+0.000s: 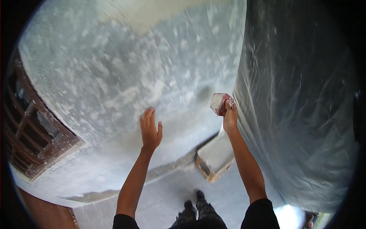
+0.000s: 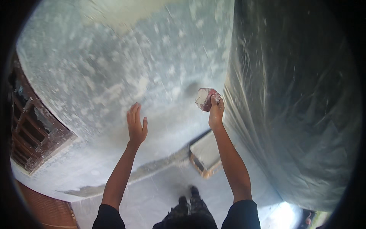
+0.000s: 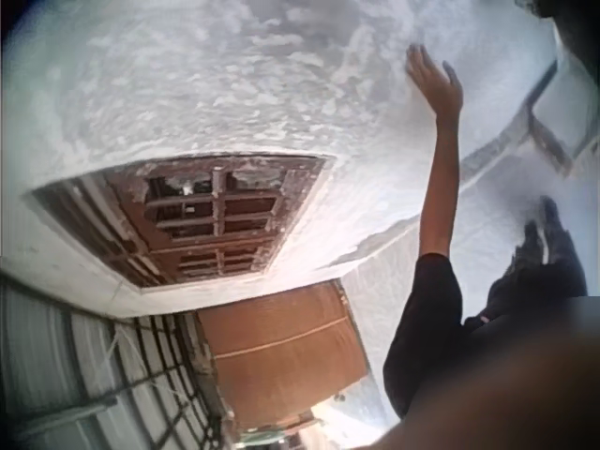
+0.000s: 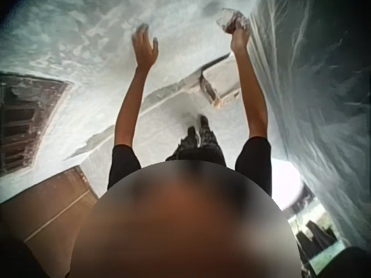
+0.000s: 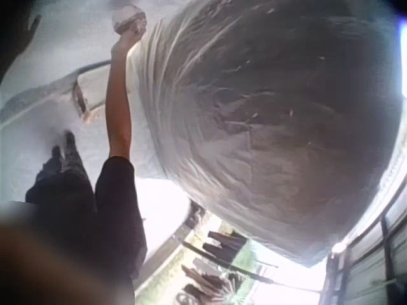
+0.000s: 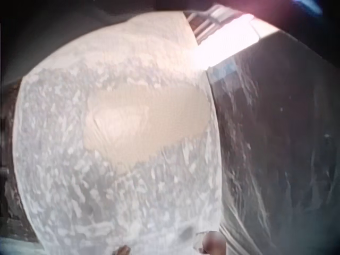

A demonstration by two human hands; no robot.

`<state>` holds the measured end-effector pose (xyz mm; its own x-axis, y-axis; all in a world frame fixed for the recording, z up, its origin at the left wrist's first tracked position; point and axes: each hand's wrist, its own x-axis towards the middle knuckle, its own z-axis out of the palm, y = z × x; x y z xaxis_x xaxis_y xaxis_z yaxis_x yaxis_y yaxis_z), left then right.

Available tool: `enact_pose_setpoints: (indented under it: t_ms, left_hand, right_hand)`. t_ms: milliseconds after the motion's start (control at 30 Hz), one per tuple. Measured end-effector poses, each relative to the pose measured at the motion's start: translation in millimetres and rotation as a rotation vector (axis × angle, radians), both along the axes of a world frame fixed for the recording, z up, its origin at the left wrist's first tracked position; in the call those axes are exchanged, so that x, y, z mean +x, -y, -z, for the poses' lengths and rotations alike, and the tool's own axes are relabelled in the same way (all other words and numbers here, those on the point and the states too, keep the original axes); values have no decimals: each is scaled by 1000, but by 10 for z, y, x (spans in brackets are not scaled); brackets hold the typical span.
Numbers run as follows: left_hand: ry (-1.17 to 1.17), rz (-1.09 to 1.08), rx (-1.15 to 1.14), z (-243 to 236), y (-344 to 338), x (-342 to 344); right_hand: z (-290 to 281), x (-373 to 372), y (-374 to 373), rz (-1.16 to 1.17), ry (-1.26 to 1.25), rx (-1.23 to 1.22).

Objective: The person applies plaster to a wall using a putty knife, repeatedly scooping plaster paste from a tray on the floor and spreading it onto the wall.

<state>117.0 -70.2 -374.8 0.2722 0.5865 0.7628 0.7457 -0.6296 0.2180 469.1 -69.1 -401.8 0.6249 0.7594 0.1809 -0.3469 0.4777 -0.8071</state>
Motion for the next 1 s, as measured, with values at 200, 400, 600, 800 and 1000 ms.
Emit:
enact_pose_setpoints:
  t_ms: [200, 400, 600, 800, 1000]
  left_hand:
    - [102, 137, -426, 1228, 339, 520]
    - [286, 119, -739, 2541, 718, 1018]
    - [428, 92, -951, 3844, 1244, 1509]
    - [518, 72, -1134, 4821, 1557, 1720]
    - [605, 40, -1324, 5194, 1533, 1990]
  right_hand:
    - [1346, 144, 745, 42, -7, -339]
    - [2538, 368, 1309, 84, 299, -617]
    - [3463, 503, 1600, 93, 667, -785]
    - [4213, 499, 1551, -8, 908, -800]
    - [4570, 416, 1350, -67, 1065, -737]
